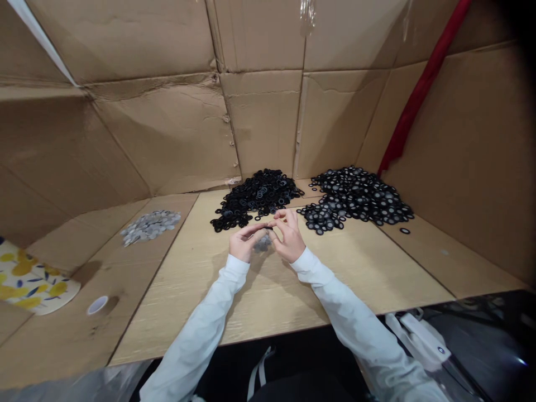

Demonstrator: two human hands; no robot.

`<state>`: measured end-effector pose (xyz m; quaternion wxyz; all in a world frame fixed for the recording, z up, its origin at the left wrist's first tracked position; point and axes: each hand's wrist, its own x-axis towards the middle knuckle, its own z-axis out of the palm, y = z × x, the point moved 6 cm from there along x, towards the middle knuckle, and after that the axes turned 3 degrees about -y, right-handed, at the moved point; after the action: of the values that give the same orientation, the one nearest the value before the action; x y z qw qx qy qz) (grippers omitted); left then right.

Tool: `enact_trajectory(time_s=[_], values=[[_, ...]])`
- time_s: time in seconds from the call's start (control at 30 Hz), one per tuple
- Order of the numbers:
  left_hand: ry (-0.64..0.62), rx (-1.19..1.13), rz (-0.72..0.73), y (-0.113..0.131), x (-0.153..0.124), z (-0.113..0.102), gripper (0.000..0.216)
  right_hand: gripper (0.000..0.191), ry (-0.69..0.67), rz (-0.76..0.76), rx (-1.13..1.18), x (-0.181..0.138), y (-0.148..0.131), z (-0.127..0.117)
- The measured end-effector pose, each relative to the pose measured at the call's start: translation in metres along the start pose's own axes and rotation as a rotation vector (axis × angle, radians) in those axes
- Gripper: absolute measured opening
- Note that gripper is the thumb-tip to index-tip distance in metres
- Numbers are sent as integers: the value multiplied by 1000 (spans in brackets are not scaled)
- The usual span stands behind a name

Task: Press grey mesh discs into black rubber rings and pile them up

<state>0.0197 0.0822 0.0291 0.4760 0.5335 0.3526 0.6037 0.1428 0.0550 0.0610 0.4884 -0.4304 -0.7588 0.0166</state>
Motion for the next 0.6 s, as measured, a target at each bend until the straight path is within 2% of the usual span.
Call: enact_trajectory(time_s=[0.47,0.6], values=[[-10,-44,-16,-4,0,1,18,15,-2,-35,10,-1,-3,-1],[37,-160,-121,-11,0,1,20,12,7,35,124,1,3,0]])
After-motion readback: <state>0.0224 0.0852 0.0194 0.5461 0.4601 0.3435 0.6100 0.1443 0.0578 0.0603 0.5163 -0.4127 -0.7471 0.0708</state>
